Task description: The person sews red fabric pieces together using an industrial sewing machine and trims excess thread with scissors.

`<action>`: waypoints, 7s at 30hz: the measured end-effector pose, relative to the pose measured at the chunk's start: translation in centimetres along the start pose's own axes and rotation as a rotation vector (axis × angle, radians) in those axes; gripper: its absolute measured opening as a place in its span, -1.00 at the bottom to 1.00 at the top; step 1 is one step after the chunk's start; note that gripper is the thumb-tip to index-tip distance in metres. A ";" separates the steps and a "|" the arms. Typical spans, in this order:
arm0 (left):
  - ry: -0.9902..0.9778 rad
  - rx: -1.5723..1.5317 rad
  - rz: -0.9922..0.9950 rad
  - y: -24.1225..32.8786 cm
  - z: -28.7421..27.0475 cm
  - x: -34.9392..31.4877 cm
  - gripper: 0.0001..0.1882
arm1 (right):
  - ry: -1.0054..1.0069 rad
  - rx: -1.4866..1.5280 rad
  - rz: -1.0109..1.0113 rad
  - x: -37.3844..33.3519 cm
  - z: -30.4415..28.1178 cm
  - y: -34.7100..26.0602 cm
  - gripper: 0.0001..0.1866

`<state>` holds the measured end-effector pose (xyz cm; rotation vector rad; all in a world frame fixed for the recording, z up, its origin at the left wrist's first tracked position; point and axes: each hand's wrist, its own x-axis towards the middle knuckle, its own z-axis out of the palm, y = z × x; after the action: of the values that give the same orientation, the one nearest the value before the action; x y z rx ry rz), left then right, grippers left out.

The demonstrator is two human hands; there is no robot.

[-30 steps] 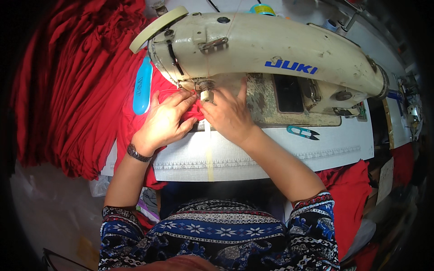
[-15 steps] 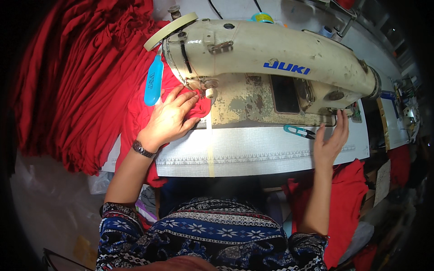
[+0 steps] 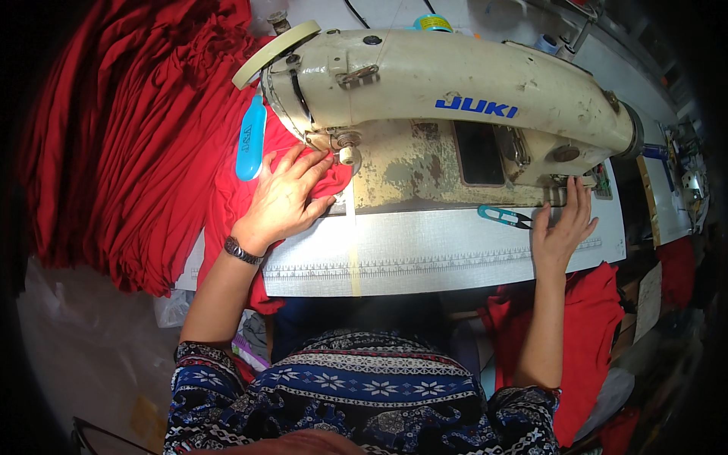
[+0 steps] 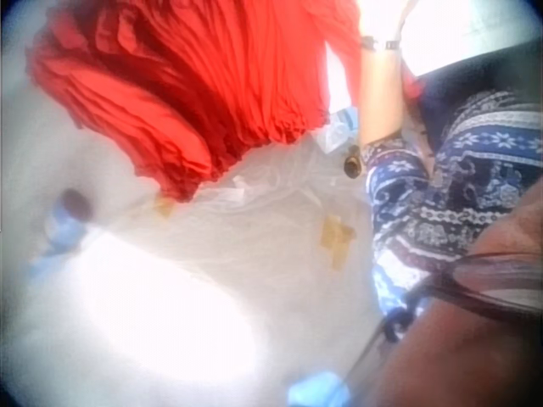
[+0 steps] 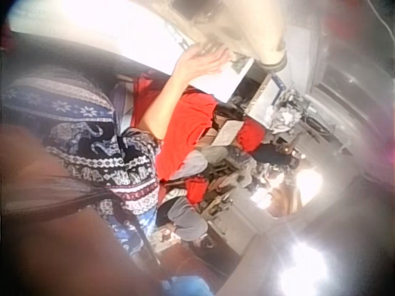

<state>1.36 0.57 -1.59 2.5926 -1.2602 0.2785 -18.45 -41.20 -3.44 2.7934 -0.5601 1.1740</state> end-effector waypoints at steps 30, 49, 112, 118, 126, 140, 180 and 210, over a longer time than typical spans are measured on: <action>0.256 -0.550 -0.173 7.2 -0.9 -9.1 -0.63 | -0.362 0.785 0.709 24.7 -2.0 14.3 -0.44; 0.230 -0.326 -0.104 8.2 0.0 -8.5 -0.70 | -0.327 0.616 0.645 26.1 -2.2 13.8 -0.41; 0.461 0.021 -0.105 -8.3 6.5 8.0 -0.54 | -0.588 0.558 -0.301 12.3 15.1 -20.8 -0.64; 0.620 0.019 0.050 -11.1 7.3 7.1 -0.52 | -0.740 0.763 -0.280 13.1 13.1 -22.3 -0.62; 0.119 -0.145 0.031 -10.2 8.7 7.2 -0.71 | -0.897 0.911 -0.247 12.5 10.0 -23.5 -0.59; 0.174 -0.476 -0.055 -2.6 7.1 2.4 -0.75 | -0.710 0.901 -0.096 3.8 15.8 -24.6 -0.65; 0.408 -0.475 -0.532 -0.5 -6.1 -6.0 -0.79 | -1.067 1.333 -0.363 4.4 -2.7 -19.7 -0.68; 0.311 -0.963 -0.475 0.2 1.3 -2.3 -0.78 | -1.384 1.588 0.230 5.0 5.5 -24.1 -0.74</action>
<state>-0.07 1.74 -3.47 1.8135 -0.4453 -0.0297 -2.99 -21.29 -1.85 4.5080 0.3884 -1.4148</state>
